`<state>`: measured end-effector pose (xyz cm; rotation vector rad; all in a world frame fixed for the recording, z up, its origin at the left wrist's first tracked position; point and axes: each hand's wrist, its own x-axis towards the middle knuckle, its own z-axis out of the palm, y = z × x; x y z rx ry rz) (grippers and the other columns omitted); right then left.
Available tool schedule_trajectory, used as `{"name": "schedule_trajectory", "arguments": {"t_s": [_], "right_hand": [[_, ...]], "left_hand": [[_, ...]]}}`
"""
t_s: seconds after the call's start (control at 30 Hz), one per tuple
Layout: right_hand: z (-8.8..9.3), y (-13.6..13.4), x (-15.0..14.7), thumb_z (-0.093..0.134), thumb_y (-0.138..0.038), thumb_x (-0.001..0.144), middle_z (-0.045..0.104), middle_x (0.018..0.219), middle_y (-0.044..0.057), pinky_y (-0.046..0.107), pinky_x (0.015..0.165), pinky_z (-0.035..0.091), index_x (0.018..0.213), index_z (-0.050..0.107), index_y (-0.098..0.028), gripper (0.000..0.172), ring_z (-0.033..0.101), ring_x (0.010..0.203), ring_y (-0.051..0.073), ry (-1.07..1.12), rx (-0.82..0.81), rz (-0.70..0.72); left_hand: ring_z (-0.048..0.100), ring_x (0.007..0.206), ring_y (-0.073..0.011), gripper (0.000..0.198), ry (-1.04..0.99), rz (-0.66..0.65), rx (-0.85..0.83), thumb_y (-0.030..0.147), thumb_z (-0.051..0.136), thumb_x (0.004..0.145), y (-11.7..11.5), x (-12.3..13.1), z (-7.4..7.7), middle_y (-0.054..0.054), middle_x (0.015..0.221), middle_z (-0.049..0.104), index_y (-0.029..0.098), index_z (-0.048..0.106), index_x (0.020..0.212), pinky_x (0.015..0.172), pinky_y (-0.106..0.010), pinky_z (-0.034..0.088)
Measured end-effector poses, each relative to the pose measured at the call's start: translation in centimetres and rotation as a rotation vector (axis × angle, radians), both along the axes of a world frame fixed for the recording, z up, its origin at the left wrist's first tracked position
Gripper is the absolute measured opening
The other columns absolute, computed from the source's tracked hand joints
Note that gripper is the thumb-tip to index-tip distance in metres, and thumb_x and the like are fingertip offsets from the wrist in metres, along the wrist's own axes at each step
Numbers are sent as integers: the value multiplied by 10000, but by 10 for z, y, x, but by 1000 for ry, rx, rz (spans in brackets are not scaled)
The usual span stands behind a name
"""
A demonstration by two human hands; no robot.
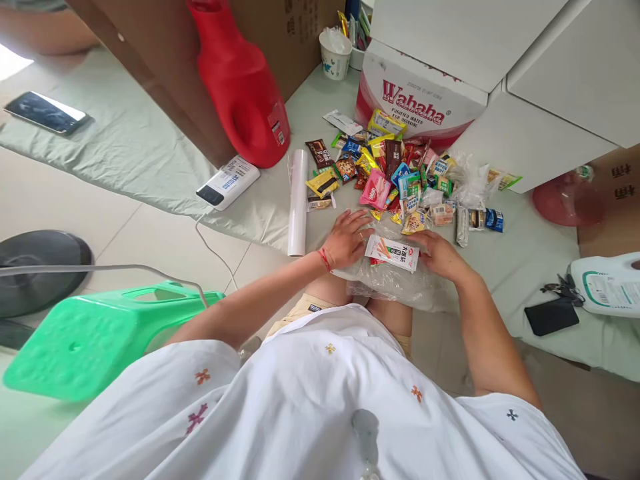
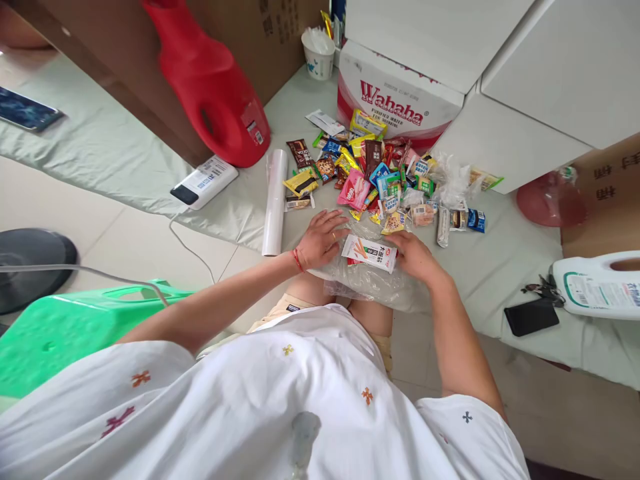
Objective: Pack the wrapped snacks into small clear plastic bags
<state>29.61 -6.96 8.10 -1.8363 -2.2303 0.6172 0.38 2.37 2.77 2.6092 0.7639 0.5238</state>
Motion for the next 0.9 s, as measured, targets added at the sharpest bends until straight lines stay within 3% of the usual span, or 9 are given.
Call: {"name": "schedule_trajectory", "arguments": {"t_s": [0.1,0.2,0.37,0.5,0.6,0.7,0.8,0.83,0.9], "right_hand": [[-6,-10,4,619,-84,794,715,1279,113,414,1008,537,1325,693,-199,548,655,1158,288,-57,-80,46],[-4,-10,-4,591,-87,833,751,1184,103,395,967,535,1255,732,-206,460,659,1100,285,-132,-83,25],[8,-26,13,522,-158,915,734,1216,122,411,943,534,1253,732,-205,400,666,1091,289,-120,-5,-51],[14,-66,55,540,-232,899,733,1164,98,434,904,540,1159,760,-256,341,684,1007,282,-6,51,-232],[17,-99,79,614,-340,875,726,1052,73,407,778,536,1106,771,-297,282,641,802,242,111,107,-453],[18,-117,86,670,-440,853,676,908,47,376,676,490,1074,778,-302,282,545,673,206,174,155,-631],[17,-117,81,686,-481,840,659,885,41,360,661,474,1061,780,-292,306,525,666,192,221,148,-655],[17,-116,78,685,-484,840,661,892,42,357,660,474,1061,780,-288,310,526,668,190,234,144,-649],[16,-112,74,680,-483,841,662,898,44,355,660,477,1064,781,-284,316,526,667,186,243,149,-652]], "left_hand": [[367,1545,-314,552,19,-134,-17,461,539,975,-19,14,10,-106,1633,475,259,576,1488,1303,-594,99],[523,1409,-309,481,119,-167,-121,418,555,982,-29,33,16,-105,1510,604,277,615,1438,1264,-600,205],[640,1210,-280,347,154,-32,-195,374,522,1009,-21,46,24,-96,1288,722,235,717,1259,1052,-472,450],[652,1121,-289,308,243,16,-155,297,461,1031,-30,50,33,-99,1135,744,220,758,1056,944,-478,464],[648,1107,-281,323,253,-22,-138,259,432,1042,-46,57,34,-98,1096,747,211,744,975,927,-471,455],[595,1235,-297,251,148,117,-120,361,531,1022,-53,62,28,-111,1259,717,211,721,1089,1009,-485,436],[532,1321,-364,529,105,370,-121,556,653,933,-46,65,21,-171,1384,654,176,649,1300,1098,-554,390],[542,1300,-376,567,132,386,-132,578,660,919,-41,66,18,-181,1352,669,169,645,1311,1108,-576,378],[577,1237,-373,464,192,324,-139,530,634,940,-34,68,16,-168,1230,722,184,688,1244,1128,-609,354]]}}
